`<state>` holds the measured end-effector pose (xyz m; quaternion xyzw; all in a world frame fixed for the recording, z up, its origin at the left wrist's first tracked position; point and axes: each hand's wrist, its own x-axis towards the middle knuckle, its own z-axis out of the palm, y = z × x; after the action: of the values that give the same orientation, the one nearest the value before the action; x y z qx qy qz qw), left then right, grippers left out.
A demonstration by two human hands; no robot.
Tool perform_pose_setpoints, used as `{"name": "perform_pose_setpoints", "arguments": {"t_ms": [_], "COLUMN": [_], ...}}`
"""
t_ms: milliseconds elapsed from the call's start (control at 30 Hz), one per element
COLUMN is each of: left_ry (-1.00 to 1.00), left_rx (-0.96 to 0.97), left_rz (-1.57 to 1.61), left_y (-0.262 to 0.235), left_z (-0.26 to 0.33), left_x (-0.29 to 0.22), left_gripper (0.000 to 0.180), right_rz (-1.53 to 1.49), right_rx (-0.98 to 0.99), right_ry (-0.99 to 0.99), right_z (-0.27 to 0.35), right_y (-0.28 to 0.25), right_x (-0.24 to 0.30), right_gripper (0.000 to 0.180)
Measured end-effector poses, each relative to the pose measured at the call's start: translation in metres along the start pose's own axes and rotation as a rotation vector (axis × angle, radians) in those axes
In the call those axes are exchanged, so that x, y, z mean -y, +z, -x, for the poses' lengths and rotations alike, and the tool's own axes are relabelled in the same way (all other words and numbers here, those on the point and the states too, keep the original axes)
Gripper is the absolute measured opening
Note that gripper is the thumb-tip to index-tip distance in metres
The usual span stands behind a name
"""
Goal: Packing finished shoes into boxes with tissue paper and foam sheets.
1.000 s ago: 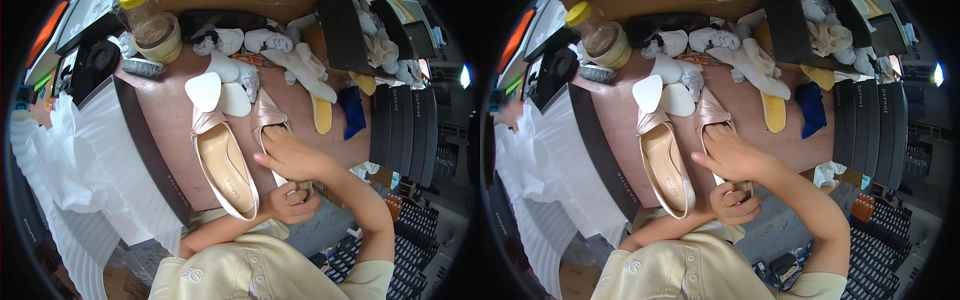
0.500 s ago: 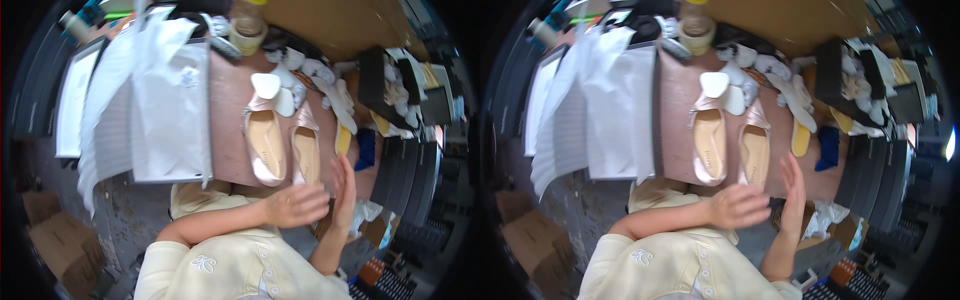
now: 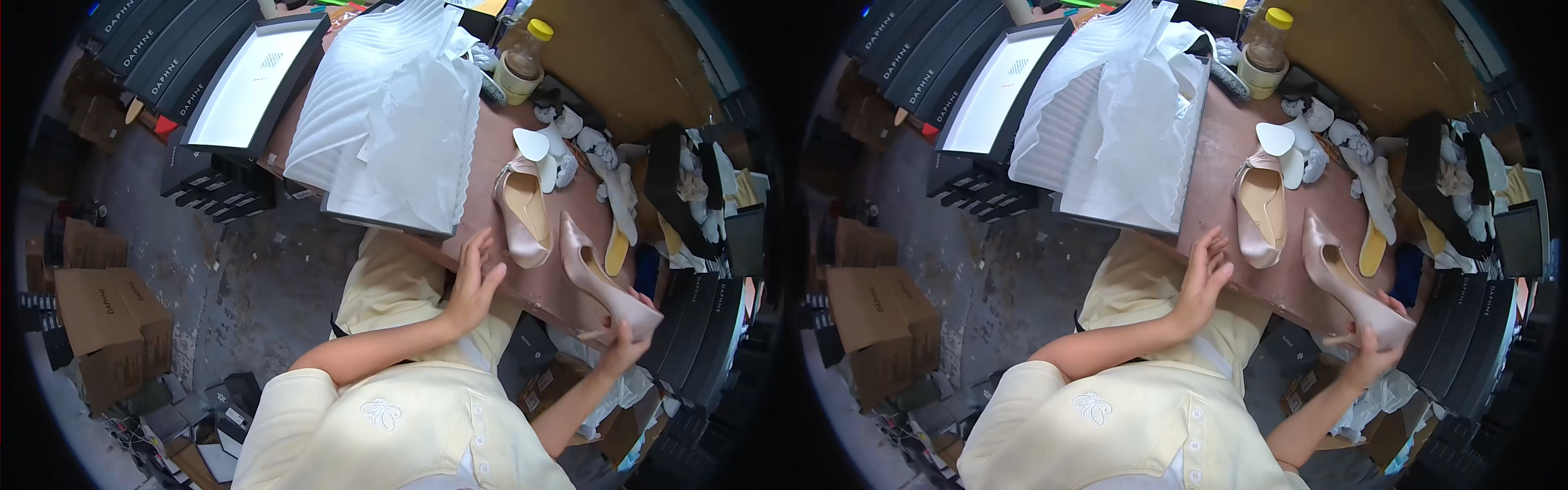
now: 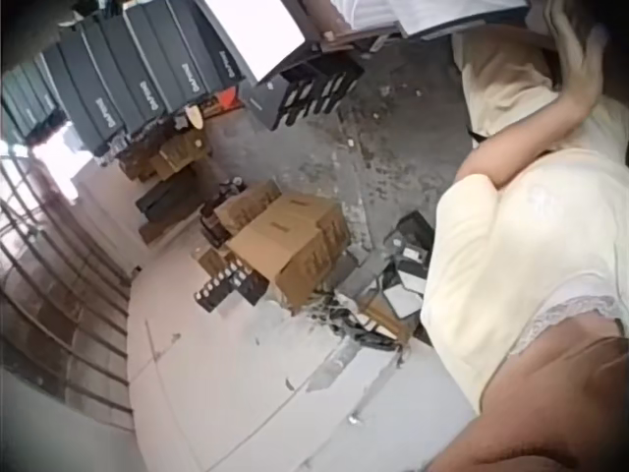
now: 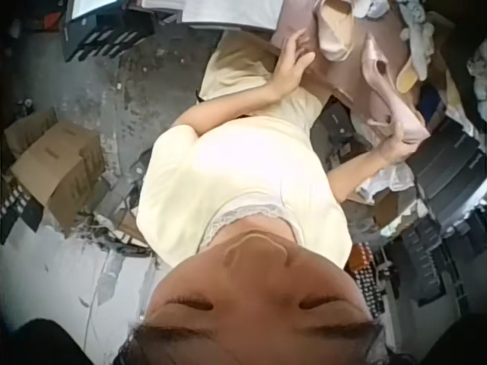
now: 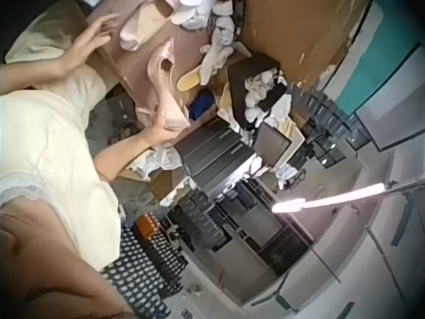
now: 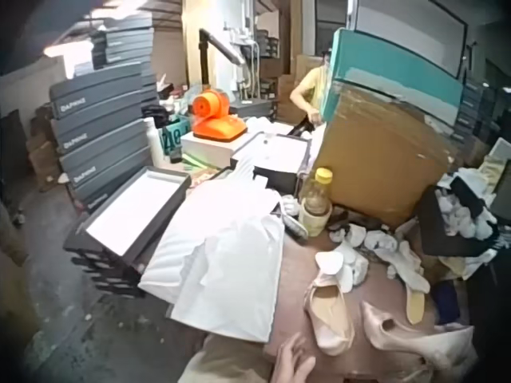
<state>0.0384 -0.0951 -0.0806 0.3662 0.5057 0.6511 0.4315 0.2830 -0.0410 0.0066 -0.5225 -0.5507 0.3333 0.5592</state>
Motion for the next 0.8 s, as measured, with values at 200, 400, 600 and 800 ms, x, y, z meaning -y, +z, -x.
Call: {"name": "perform_pose_setpoints", "arguments": {"t_ms": [200, 400, 600, 800], "left_ry": [-0.054, 0.413, 0.718, 0.873], "left_rx": [-0.001, 0.391, 1.250, 1.748], "left_rz": [-0.031, -0.781, -1.656, -1.417], "left_y": [-0.003, -0.032, 0.047, 0.065], "left_z": [-0.003, -0.018, 0.036, 0.064], "left_x": [-0.018, -0.168, -0.254, -0.252], "left_gripper": [0.041, 0.012, 0.015, 0.013], "right_rz": [-0.303, -0.644, -0.542, -0.335], "right_rx": [0.399, 0.555, 0.460, 0.260], "right_ry": [-0.061, 0.129, 0.052, 0.152], "right_z": [0.011, 0.009, 0.008, 0.019], "right_y": [-0.082, -0.058, -0.059, -0.032], "right_x": [0.057, 0.095, 0.093, 0.107], "right_gripper": [0.072, 0.075, 0.073, 0.077]}}
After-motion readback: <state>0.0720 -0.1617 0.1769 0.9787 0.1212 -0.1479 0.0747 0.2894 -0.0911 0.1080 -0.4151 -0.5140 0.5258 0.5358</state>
